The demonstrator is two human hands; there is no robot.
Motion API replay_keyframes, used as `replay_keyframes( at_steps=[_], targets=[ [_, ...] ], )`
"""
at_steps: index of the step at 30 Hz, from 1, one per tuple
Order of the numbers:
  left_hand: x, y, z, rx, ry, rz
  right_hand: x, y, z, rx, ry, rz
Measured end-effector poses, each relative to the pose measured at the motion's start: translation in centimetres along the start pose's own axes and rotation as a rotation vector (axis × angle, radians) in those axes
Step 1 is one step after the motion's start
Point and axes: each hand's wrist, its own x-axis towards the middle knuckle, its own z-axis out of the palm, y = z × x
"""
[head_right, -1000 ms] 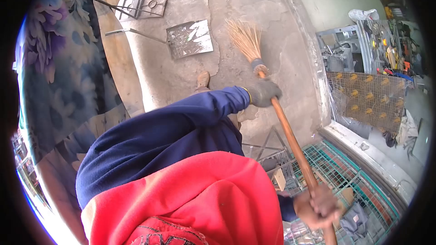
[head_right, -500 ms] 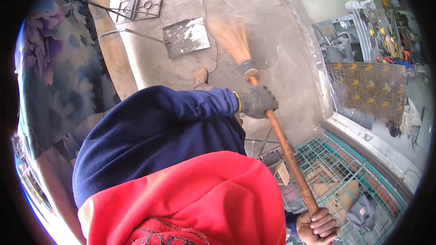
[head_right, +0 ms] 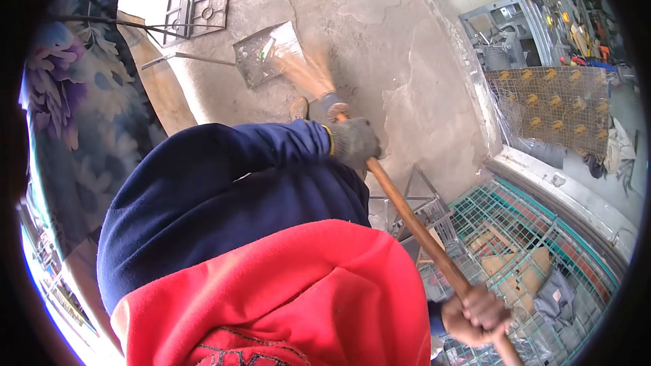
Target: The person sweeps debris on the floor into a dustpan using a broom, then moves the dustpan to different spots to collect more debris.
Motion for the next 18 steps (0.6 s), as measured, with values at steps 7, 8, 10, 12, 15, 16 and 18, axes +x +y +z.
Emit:
replay_keyframes(
  at_steps=[7, 8, 10, 12, 15, 16, 18],
  targets=[
    [6.5, 1.1, 2.6, -0.189, 0.399, -0.017, 0.0, -1.0, 1.5, -0.15, 0.169, -0.119],
    [7.2, -0.3, 4.1, -0.239, 0.486, -0.09, 0.1, 1.5, 1.8, -0.096, 0.142, -0.045],
    [5.6, -3.4, 6.0, -0.357, 0.084, -0.141, 1.1, 6.1, 2.2, -0.014, 0.067, 0.11],
    [3.0, -3.6, 9.2, -0.341, 0.099, -0.106, 1.1, 6.8, 2.2, 0.022, 0.111, 0.219],
    [1.3, -0.2, 5.1, -0.256, 0.148, -0.061, 0.3, 1.2, 0.9, 0.043, 0.109, 0.067],
    [1.3, 2.0, 2.6, -0.199, 0.201, -0.042, 0.0, -1.8, -0.1, 0.006, 0.091, 0.033],
    [2.3, 4.9, -0.2, -0.193, 0.232, 0.054, -0.3, -6.4, 0.3, -0.046, 0.127, -0.042]
  ],
)
